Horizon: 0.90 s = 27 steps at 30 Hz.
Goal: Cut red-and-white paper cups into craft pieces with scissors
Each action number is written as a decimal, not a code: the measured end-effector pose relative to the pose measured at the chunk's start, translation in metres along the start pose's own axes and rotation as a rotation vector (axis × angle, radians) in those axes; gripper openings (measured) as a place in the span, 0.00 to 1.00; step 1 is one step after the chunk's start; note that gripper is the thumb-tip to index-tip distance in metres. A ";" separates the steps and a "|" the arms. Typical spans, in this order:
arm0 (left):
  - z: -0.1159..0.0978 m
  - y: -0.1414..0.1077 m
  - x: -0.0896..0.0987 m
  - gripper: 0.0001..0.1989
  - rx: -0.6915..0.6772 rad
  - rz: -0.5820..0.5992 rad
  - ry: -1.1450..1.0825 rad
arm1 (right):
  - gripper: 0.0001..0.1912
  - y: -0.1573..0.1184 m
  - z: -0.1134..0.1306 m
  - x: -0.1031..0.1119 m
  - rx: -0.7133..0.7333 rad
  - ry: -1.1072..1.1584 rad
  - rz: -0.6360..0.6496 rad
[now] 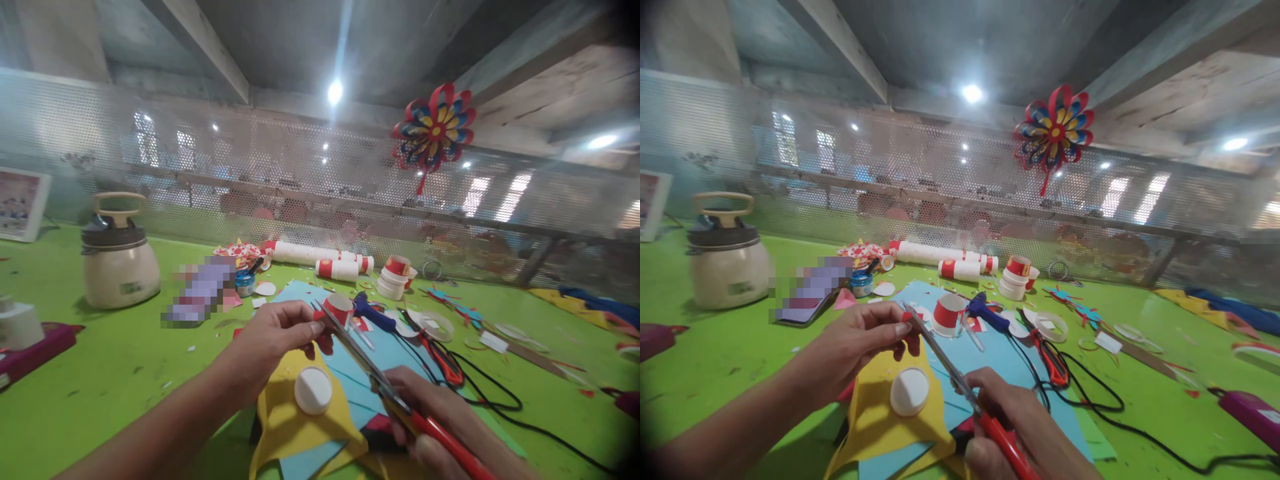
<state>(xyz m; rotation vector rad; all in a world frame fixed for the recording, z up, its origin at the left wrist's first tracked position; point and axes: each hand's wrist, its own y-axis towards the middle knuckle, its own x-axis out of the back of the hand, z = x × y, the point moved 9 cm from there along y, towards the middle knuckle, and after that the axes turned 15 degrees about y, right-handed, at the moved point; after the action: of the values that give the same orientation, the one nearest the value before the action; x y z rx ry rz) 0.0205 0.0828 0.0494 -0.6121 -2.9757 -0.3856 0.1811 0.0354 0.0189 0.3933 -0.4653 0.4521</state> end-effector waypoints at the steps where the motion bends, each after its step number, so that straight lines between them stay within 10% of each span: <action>1: 0.000 0.000 0.000 0.07 -0.001 0.003 0.001 | 0.32 0.000 0.000 0.000 -0.001 0.000 -0.006; 27: -0.005 -0.002 0.002 0.11 -0.004 -0.056 0.078 | 0.25 -0.008 0.024 0.005 0.102 -0.037 -0.106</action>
<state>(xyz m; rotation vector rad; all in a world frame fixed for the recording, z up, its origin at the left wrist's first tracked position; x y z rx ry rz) 0.0181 0.0803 0.0541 -0.5026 -2.9239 -0.4095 0.1811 0.0199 0.0394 0.5231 -0.4562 0.3668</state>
